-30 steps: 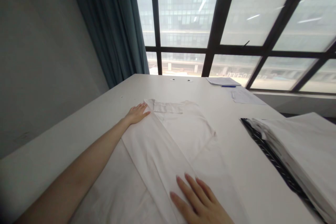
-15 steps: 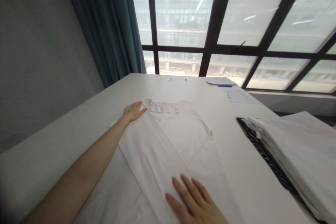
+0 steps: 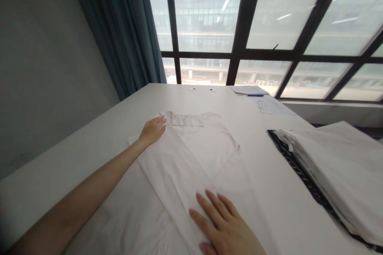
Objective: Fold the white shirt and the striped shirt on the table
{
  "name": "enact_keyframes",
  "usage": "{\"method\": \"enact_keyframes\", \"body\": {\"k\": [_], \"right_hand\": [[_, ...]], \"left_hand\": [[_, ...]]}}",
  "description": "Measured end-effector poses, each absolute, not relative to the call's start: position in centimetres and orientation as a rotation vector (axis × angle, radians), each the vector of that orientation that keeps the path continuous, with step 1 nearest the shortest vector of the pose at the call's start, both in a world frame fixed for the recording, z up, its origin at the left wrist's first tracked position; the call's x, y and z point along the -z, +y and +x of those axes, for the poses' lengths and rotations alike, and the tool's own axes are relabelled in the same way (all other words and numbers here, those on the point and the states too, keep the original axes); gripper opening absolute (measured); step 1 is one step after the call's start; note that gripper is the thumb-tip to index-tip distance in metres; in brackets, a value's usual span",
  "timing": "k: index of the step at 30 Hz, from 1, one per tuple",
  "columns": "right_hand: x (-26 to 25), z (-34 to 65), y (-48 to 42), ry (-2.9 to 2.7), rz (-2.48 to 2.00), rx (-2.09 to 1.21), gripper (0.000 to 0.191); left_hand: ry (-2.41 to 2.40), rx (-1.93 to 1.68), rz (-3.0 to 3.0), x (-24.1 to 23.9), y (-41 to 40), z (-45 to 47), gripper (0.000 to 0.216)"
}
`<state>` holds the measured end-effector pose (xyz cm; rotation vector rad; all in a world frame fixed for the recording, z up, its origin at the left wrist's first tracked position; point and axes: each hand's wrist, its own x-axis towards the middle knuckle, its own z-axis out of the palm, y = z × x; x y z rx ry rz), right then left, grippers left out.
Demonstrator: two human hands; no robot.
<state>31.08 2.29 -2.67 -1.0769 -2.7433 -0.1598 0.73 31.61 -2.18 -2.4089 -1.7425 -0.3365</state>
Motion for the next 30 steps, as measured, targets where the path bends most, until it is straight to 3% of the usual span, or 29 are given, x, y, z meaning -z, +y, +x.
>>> {"method": "enact_keyframes", "body": {"k": [7,12,17,23,30], "right_hand": [[1.5,30.7,1.3,-2.676,-1.186,-0.111,0.057],[1.5,30.6,1.0,-2.697,-1.253,-0.182,0.052],[0.7,30.9,0.9,-2.636,-1.236,-0.194,0.042],[0.0,33.3,1.3,-2.368,-1.569,-0.111,0.035],[0.2,35.4,0.3,-2.104,-1.74,-0.609,0.037]], "left_hand": [[-1.638,0.015,-2.686,3.0,25.6,-5.0,0.066],[-1.809,-0.032,-2.46,2.6,24.0,-8.5,0.064],[-1.781,0.056,-2.313,1.4,20.6,-6.0,0.056],[-1.357,0.298,-2.719,0.9,10.5,-2.8,0.047],[-1.549,0.528,-2.721,2.1,3.9,-5.6,0.034]]}}
